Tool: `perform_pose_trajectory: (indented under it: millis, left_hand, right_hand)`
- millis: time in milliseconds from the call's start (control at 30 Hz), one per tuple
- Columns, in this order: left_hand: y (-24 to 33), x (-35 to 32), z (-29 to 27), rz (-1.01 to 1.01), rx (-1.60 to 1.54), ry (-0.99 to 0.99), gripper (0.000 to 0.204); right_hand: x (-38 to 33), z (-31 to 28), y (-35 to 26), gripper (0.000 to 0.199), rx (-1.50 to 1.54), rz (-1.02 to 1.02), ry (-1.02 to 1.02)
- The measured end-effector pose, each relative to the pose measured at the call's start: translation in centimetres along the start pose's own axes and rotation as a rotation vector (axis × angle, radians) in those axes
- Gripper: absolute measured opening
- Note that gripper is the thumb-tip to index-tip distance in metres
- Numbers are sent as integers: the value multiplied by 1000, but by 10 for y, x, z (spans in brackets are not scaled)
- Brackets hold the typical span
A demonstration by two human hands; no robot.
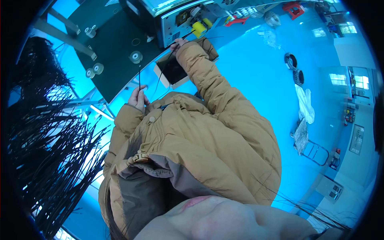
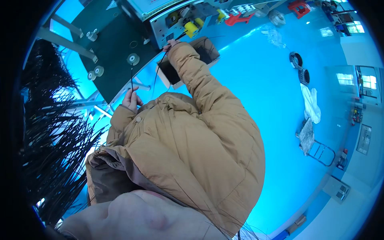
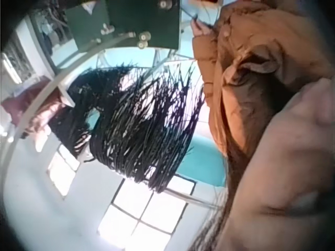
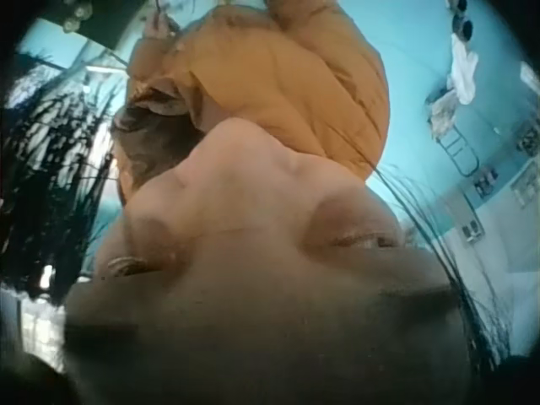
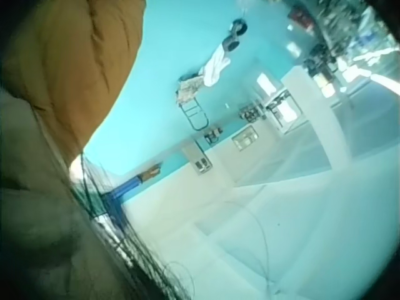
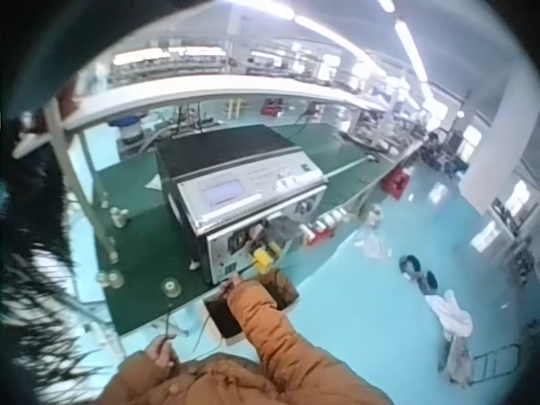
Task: The person presses buttons on a machine control panel, feeds wires from a box into the machine, wraps tape around bundles of processed wires, and hangs the bundled wires on an overhead rack.
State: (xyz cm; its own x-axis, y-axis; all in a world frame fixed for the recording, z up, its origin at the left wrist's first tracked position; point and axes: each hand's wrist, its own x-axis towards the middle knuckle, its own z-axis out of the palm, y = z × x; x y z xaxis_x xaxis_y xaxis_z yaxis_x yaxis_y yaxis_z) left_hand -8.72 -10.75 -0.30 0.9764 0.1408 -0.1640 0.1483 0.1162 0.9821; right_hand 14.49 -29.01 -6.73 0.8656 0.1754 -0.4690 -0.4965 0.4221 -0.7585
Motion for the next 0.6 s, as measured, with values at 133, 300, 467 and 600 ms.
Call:
perform_pose_trajectory:
  millis: [133,300,467,600]
  left_hand:
    - [-2,2,-8,-19,58,-60,23]
    - [-7,-3,-11,-118,64,19,23]
    - [-5,17,0,-99,-35,-3,25]
    - [18,32,16,-91,-50,5,26]
  right_hand:
    - [42,-25,21,8,361,75,-5]
    - [1,2,3,14,65,171,245]
    - [-28,-12,-7,21,-367,56,-30]
    - [-54,-20,10,14,-1418,-454,-376]
